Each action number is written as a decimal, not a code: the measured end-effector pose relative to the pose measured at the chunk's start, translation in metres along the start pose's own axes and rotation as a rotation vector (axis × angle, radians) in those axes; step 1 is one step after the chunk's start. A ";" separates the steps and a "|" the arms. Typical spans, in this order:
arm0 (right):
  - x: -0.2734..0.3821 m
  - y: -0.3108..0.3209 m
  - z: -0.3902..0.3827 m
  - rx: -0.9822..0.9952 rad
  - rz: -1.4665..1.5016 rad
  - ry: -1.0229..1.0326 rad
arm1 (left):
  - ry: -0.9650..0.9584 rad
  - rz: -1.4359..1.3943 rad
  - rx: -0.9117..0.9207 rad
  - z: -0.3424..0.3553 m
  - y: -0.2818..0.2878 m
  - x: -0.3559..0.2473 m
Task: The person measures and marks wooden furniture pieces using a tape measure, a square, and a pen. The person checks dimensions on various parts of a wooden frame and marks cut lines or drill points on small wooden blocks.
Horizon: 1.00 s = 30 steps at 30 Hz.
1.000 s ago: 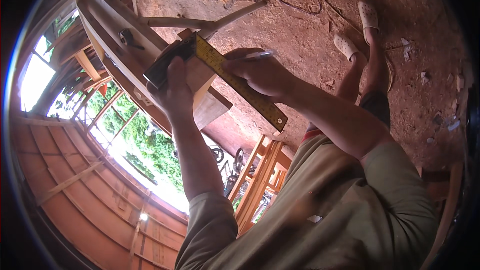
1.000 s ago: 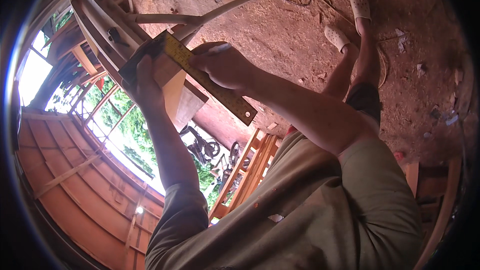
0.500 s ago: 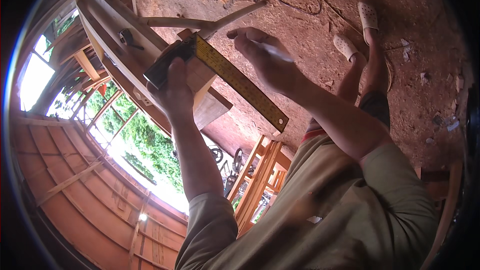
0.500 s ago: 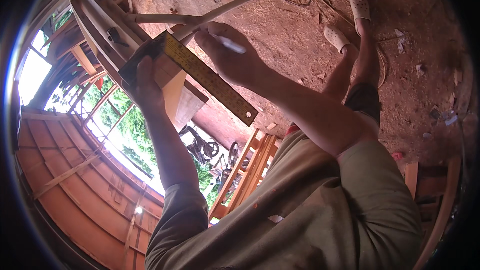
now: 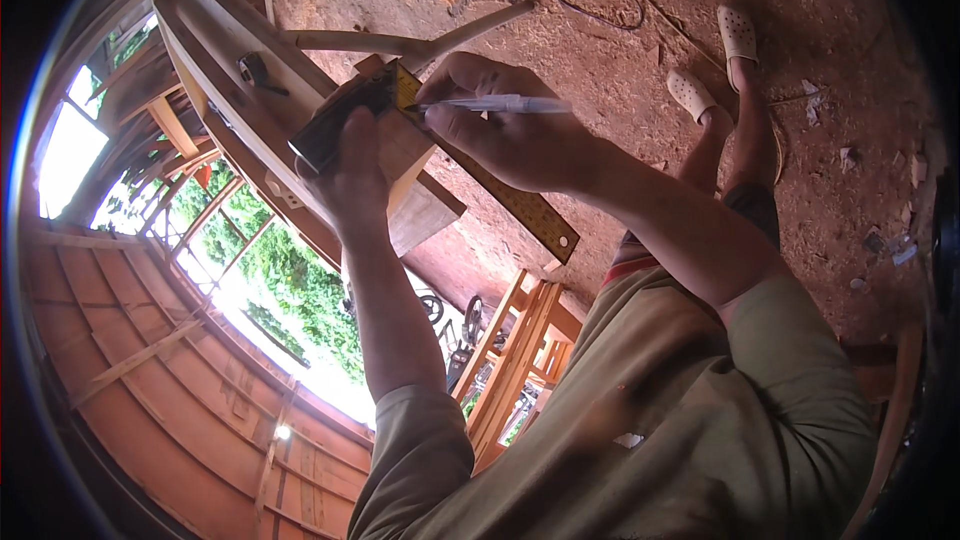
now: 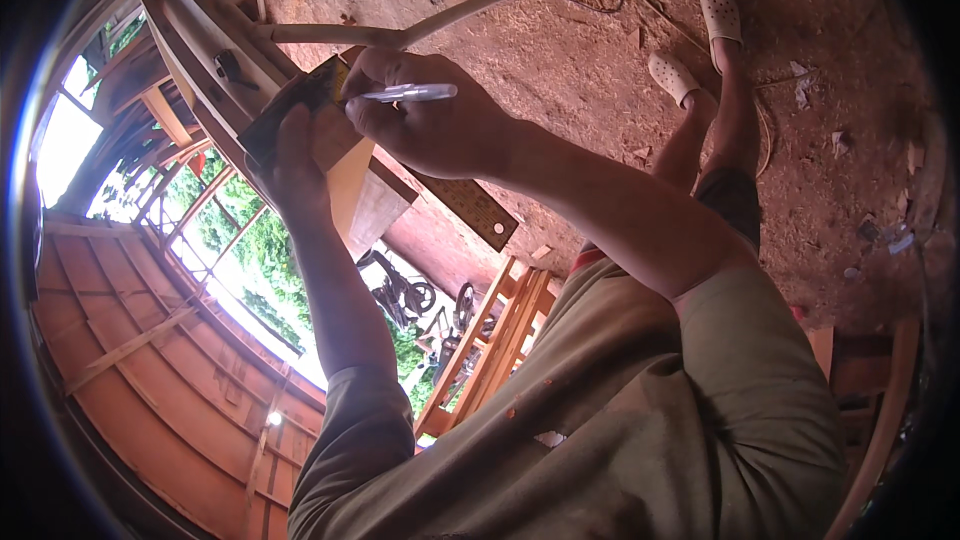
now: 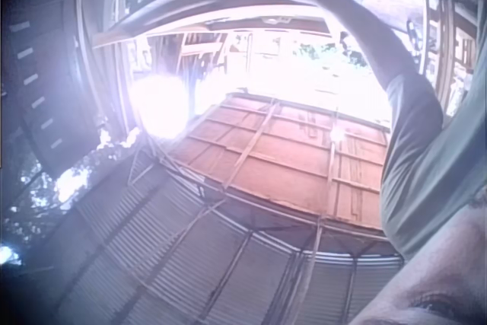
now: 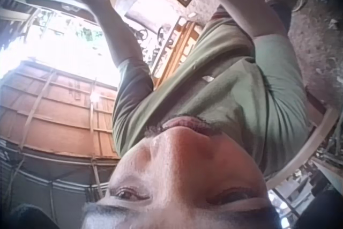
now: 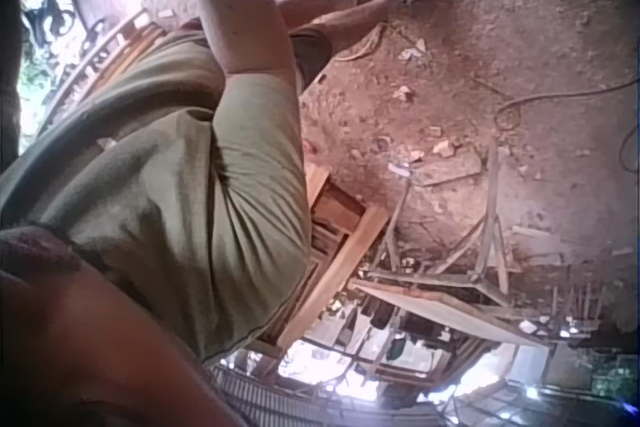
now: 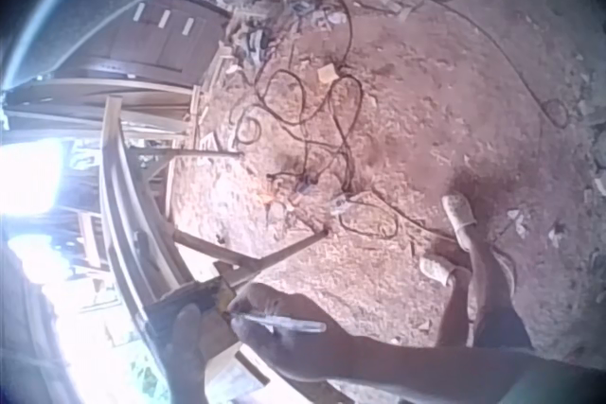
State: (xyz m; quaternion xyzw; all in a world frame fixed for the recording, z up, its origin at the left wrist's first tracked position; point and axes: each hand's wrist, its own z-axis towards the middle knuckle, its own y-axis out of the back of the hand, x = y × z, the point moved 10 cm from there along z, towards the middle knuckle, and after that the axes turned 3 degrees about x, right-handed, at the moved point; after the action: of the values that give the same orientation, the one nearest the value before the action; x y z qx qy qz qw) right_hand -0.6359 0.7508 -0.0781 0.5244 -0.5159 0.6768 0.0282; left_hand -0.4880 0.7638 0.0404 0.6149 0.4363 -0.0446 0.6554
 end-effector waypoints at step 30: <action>0.016 0.002 0.006 -0.092 -0.157 0.180 | 0.020 -0.031 -0.031 -0.002 0.007 0.009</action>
State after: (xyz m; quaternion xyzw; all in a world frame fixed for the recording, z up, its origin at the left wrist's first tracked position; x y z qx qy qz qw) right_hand -0.6405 0.7377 -0.0683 0.4984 -0.4993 0.6924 0.1514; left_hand -0.4794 0.7710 0.0405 0.5981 0.4529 -0.0419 0.6598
